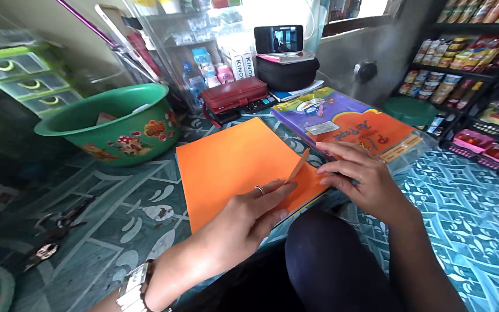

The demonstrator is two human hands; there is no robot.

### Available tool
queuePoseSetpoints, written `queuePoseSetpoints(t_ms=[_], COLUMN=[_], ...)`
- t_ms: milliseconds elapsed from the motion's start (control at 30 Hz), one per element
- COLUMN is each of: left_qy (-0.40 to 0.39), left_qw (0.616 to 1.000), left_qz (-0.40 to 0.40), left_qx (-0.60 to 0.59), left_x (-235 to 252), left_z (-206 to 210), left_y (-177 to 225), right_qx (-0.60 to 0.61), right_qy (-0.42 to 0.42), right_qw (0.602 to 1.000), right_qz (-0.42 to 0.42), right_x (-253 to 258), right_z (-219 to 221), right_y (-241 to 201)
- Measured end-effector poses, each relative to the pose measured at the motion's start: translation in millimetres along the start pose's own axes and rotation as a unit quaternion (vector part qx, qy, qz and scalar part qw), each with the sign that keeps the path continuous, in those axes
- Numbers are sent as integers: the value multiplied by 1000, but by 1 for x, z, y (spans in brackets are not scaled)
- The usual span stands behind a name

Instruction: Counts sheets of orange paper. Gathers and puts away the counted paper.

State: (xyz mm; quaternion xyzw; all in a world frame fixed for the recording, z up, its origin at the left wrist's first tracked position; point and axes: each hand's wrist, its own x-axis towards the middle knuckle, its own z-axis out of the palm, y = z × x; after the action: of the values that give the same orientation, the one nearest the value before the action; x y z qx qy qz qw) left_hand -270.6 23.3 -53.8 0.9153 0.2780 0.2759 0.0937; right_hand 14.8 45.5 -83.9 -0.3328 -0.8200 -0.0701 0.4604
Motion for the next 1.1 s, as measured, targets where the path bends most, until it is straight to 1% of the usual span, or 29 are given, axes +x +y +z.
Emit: queuePoseSetpoints(t_ms=[100,267,533,600,700,900,1000,1100], left_qy=[-3,2,-2,-1,4,3,-3,5], left_qw=[1000,1000,1000,1000,1000,999,999,1000], left_qz=[-4,-4,-14,-6,12,30,7,17], left_qx=[-1,0,-7,-9,2,27,34,23], left_x=[0,0,0,0,1,2,1,1], left_z=[-1,0,-1,-1,-2,-3,-6,-1], left_y=[0,1,1,0,0,1,8,2], right_qx=[0,-27,-37,-32,-15,-12,-31,-39], right_qy=[4,41,74,82,80,37,48,65], right_qw=[1000,998,997,996,997,998,998,997], right_qz=[-12,-26,-9,-10,-13,-39,-36,-25], right_x=[-1,3,4,5,6,3,3,3], right_z=[0,4,7,8,6,2,3,5], right_y=[0,-2,-6,-5,-4,2,1,1])
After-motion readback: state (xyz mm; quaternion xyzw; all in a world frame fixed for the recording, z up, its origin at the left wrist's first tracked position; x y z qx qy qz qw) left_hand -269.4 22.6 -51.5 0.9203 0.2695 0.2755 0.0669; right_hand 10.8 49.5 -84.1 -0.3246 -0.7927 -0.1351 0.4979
